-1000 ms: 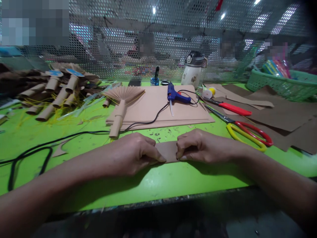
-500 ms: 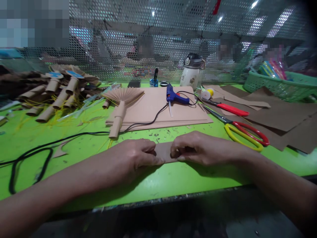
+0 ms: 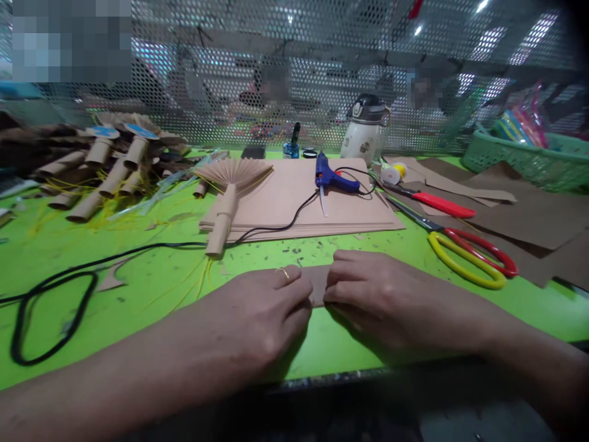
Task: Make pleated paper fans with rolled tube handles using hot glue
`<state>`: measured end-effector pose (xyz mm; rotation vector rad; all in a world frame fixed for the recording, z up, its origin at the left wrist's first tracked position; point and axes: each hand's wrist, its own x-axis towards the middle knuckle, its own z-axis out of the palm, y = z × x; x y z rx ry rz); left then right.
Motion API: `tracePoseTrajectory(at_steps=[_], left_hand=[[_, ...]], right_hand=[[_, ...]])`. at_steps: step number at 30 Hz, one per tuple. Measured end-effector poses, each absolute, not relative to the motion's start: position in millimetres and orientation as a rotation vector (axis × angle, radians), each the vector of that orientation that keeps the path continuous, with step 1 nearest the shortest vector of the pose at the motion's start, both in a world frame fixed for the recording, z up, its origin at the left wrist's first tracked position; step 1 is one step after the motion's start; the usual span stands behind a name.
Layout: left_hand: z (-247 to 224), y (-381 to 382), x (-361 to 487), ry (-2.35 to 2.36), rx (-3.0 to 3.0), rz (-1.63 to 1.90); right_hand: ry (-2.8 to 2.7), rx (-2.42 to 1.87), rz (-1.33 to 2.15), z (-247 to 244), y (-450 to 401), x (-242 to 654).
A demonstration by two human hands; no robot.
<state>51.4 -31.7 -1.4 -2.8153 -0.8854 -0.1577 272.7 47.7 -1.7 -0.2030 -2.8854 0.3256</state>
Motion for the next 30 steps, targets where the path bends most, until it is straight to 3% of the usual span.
tracePoseTrajectory(at_steps=[7,11,19,30], left_hand=[[-12.8,-28.1,62.7,-0.781,-2.653,-0.262],[-14.4,-25.1,64.6,-0.845,-2.609,-0.287],[-9.0,-18.9,58.5,-1.320,-2.669,-0.541],[-5.2,-14.6,51.1,-1.446,-2.842,-0.838]], right_hand=[[-3.000,-0.144,-0.142,-1.5,38.8,268.2],[-2.896,-0.137,-0.231,-10.1,37.7,265.7],[-2.778,-0.302,0.186,-14.0,51.9,264.9],[-2.626,-0.311,0.394,-8.6,50.7,262.3]])
